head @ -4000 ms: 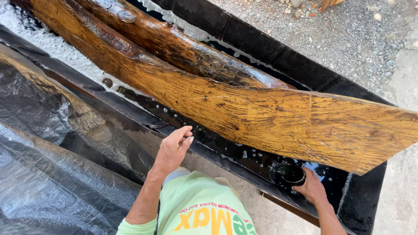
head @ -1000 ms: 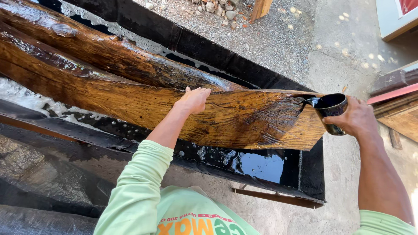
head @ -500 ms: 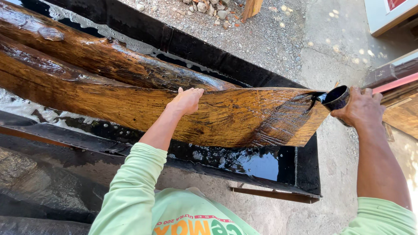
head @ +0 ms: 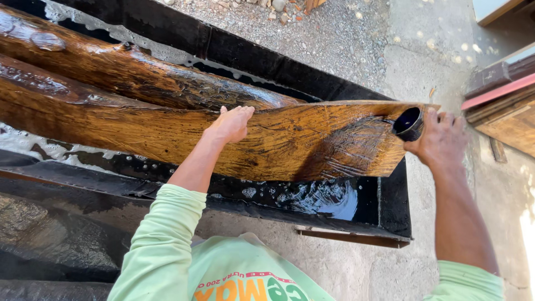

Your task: The person repeatedly scoops dark liquid from a trough with a metal can and pours it over a large wooden log resting in the trough. They use their hand to spread the liquid along the log's surface, working along its length and returning to earlier sections as needed.

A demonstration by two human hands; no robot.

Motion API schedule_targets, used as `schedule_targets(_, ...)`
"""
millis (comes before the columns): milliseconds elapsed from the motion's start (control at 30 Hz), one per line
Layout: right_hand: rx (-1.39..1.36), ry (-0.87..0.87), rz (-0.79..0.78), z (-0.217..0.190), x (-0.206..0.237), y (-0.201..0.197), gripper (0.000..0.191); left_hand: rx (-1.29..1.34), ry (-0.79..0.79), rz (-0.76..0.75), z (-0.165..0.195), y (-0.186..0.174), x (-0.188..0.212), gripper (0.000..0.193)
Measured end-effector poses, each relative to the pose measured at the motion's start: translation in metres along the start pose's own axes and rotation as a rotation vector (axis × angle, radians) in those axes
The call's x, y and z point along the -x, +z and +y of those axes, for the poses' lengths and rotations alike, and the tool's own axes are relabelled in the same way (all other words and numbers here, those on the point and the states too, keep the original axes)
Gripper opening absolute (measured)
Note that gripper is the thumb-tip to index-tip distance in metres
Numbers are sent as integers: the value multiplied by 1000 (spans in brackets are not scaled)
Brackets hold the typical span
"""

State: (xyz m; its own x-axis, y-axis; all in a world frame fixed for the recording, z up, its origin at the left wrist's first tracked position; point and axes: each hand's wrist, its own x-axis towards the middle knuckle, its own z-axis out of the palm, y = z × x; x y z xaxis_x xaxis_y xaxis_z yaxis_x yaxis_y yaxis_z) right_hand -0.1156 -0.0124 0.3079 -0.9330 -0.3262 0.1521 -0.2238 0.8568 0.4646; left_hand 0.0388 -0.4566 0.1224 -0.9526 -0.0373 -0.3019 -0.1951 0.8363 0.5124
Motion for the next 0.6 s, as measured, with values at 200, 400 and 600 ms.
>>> schedule_targets(200, -531, 172, -120, -1, 74, 51, 101, 15, 12, 27, -2, 5, 0, 69)
schedule_targets(400, -758, -74, -241, -9, 132, 125, 106, -37, 39, 52, 0, 8, -1, 70)
schedule_targets(600, -386, -162, -537, -46, 133, 182, 95, -66, 15, 36, 10, 9, 1, 70)
